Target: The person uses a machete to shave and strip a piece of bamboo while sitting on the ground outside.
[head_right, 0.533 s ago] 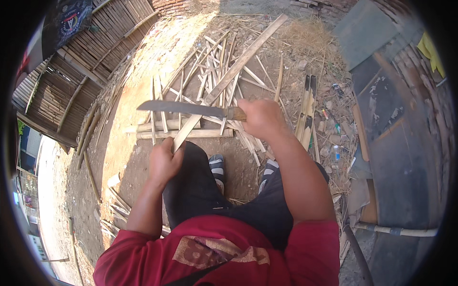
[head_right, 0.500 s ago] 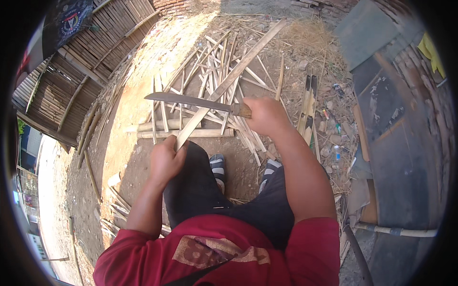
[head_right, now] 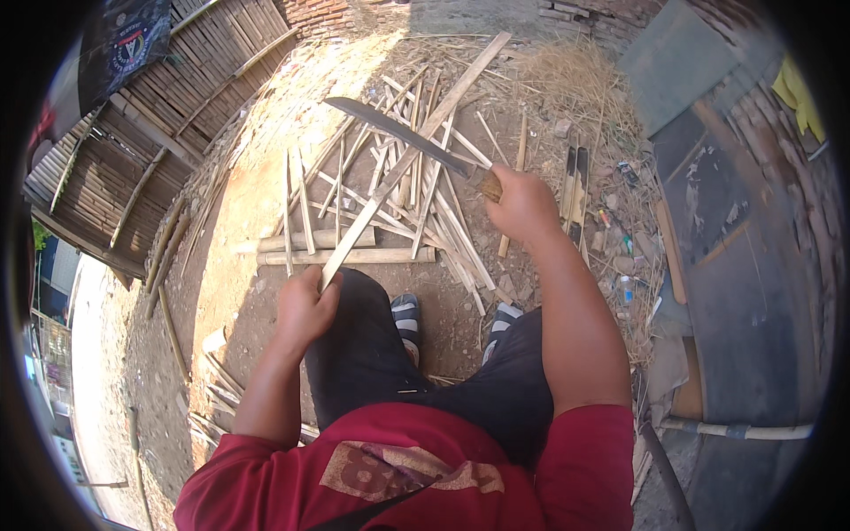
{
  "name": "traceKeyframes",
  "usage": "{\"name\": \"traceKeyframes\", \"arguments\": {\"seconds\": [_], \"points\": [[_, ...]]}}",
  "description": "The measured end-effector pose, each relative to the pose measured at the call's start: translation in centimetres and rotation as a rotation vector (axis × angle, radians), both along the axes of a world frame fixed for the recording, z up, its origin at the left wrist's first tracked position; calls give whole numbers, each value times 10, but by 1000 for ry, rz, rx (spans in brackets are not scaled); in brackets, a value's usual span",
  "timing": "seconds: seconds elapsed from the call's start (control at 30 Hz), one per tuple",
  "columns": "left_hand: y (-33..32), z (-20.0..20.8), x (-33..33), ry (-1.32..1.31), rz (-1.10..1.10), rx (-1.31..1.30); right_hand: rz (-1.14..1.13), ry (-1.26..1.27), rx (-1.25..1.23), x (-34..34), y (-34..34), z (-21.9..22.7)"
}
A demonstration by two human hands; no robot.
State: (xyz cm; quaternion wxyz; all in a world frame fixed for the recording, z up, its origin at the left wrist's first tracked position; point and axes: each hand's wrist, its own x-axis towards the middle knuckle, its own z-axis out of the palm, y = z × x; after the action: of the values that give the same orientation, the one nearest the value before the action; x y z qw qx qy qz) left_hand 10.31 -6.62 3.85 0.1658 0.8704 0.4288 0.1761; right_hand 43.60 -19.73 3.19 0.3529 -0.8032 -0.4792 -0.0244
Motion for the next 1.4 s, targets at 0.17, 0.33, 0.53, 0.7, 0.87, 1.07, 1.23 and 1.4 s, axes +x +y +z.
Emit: {"name": "traceKeyframes", "arguments": {"seconds": [0.17, 0.33, 0.53, 0.7, 0.87, 1.07, 1.23, 1.4], "points": [[0, -5, 2, -34, 13, 31, 324, -342, -64, -44, 5, 3], [0, -9, -9, -81, -2, 93, 51, -56, 8, -8, -7, 8], [-1, -10, -22, -95, -96, 103, 200, -236, -58, -23, -5, 16], [0, -9, -34, -38, -70, 111, -18, 131, -73, 14, -14, 15], [-5, -15, -40, -57, -76, 49, 200, -205, -20, -25, -3, 13], [7, -19, -52, -38, -113, 60, -35, 42, -44, 16, -14, 9], [-3, -19, -61, -36, -98, -52, 154, -135, -2, -25, -7, 11], [7, -13, -82, 24, -102, -16, -95, 114, 97, 30, -17, -3]]}}
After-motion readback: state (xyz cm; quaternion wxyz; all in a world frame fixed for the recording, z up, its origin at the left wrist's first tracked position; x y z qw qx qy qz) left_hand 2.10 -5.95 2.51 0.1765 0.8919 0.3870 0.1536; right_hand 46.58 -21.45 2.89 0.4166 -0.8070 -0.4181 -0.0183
